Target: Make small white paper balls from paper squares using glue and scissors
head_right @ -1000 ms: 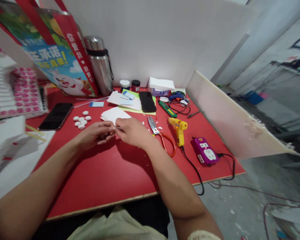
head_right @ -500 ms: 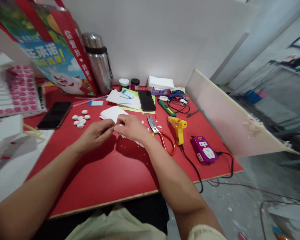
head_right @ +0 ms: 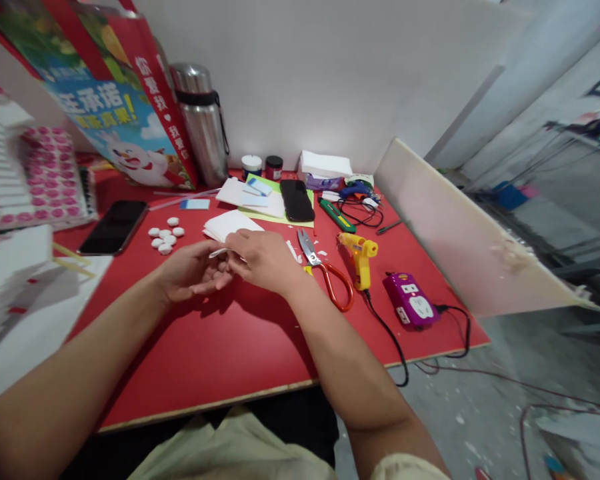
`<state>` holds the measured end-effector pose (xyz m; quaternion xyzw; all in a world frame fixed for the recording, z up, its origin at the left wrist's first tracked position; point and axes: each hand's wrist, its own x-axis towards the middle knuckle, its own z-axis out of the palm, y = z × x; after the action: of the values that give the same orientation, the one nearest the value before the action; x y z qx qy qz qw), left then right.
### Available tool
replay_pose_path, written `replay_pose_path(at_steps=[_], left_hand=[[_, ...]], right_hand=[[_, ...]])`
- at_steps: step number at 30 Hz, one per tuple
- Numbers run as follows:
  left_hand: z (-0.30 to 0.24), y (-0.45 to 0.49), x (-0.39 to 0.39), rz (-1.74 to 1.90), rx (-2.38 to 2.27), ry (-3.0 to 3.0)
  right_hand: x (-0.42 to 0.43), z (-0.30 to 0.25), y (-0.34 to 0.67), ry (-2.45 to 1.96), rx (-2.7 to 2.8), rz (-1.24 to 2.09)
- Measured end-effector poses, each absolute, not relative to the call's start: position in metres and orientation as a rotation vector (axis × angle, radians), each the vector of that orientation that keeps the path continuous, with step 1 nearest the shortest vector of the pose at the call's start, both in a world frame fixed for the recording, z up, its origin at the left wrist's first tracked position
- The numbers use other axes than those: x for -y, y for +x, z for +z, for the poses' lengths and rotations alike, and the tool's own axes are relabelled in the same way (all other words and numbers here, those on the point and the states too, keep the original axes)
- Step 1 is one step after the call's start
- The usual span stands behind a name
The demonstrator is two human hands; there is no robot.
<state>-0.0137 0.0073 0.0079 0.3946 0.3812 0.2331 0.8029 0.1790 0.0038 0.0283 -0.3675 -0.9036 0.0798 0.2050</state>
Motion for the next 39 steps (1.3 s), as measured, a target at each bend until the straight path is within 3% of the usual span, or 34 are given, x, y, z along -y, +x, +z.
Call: replay_pose_path(at_steps=[6,11,18,22,30,39], left_hand=[[0.008,-0.018,-0.006,0.529,-0.750,0.777],[0.005,-0.017,-0.004,0.581,-0.783,0.911],[0.002,-0.009,0.000,0.699,-1.019,1.327],[-0.001,-0.007,0.003,0.827,-1.256,1.865],[0.003,-0.004,0.008,0.705,-1.528,2.322],[0.001,0.001,0.009,0.555,-1.655,2.496]], right_hand=[[-0.006,0.026,0.180,-1.043,2.578,0.124],[-0.006,0.030,0.183,-1.062,2.561,0.316],[-0.006,0.032,0.180,-1.253,2.316,0.543],[-0.006,0.028,0.172,-1.378,2.101,0.697],[-0.010,0.020,0.169,-1.309,1.916,0.908],[-0.010,0.014,0.163,-1.376,1.779,0.839]])
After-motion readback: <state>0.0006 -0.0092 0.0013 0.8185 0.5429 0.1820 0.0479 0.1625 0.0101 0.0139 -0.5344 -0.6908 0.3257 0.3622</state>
